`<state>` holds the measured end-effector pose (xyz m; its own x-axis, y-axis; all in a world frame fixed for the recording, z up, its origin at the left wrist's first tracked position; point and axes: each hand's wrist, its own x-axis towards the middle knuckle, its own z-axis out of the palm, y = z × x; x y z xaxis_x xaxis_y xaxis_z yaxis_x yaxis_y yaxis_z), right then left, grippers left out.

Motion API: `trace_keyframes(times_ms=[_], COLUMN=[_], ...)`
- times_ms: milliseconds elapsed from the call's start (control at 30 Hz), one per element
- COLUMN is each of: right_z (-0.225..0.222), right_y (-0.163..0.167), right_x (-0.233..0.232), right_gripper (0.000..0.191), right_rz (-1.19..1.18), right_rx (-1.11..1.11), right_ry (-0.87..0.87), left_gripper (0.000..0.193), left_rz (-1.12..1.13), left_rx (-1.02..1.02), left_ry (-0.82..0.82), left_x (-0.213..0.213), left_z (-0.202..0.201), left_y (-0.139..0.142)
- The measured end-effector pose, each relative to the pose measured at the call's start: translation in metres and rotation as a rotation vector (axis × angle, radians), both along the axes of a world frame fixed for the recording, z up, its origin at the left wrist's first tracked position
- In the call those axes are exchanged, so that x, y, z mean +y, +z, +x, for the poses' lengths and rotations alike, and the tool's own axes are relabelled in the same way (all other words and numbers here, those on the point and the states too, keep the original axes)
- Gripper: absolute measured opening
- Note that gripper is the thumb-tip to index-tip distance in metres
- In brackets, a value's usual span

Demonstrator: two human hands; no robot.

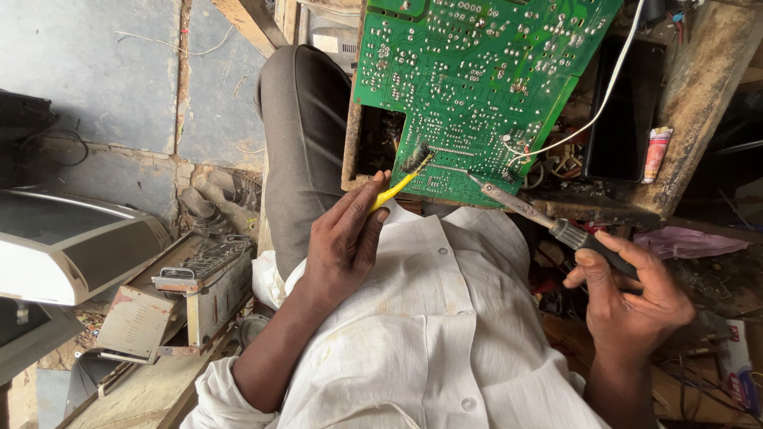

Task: The person solders a small metal component using a soldering iron and solder wire, then uses pliers to trim excess leads. They then pick up a green circuit board and use a yellow tool to scrape or clean the solder points on the board's surface.

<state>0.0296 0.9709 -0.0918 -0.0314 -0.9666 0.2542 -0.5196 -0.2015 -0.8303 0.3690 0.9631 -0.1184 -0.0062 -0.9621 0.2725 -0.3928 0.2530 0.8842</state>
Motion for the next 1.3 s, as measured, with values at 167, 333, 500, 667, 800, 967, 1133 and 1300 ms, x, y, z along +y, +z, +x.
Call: trace_keyframes(times_ms=[167,333,500,667,800,967,1133,1300], right_z=[0.004,0.006,0.006,0.002,-0.001,-0.002,-0.002,-0.003], right_y=[-0.002,-0.001,-0.002,-0.007,-0.011,-0.016,-0.018,-0.021], right_x=[0.0,0.002,0.003,0.003,0.003,0.003,0.007,0.006], right_gripper=[0.017,0.02,0.02,0.022,0.023,0.023,0.022,0.021], right_rz=[-0.008,-0.058,0.036,0.045,0.046,0.02,0.051,0.051], right_rx=[-0.021,0.021,-0.092,-0.111,-0.081,-0.103,-0.123,-0.096], right_ry=[-0.003,0.023,-0.049,-0.042,-0.044,-0.033,-0.063,-0.072], left_gripper=[0.046,0.048,0.052,0.055,0.061,0.071,0.067,0.077], left_rz=[-0.015,-0.012,-0.049,-0.06,-0.069,-0.148,-0.113,-0.097], left_rx=[-0.046,-0.067,-0.172,-0.282,-0.391,-0.479,-0.557,-0.572], left_ry=[0.016,0.009,0.018,0.072,0.05,-0.039,-0.091,-0.196], left_x=[0.001,0.002,0.003,0.008,0.008,0.011,0.009,0.006], left_z=[0.0,0.0,-0.002,-0.009,-0.008,-0.01,-0.014,-0.02], left_y=[0.002,0.003,0.01,0.011,0.006,0.004,0.005,0.005])
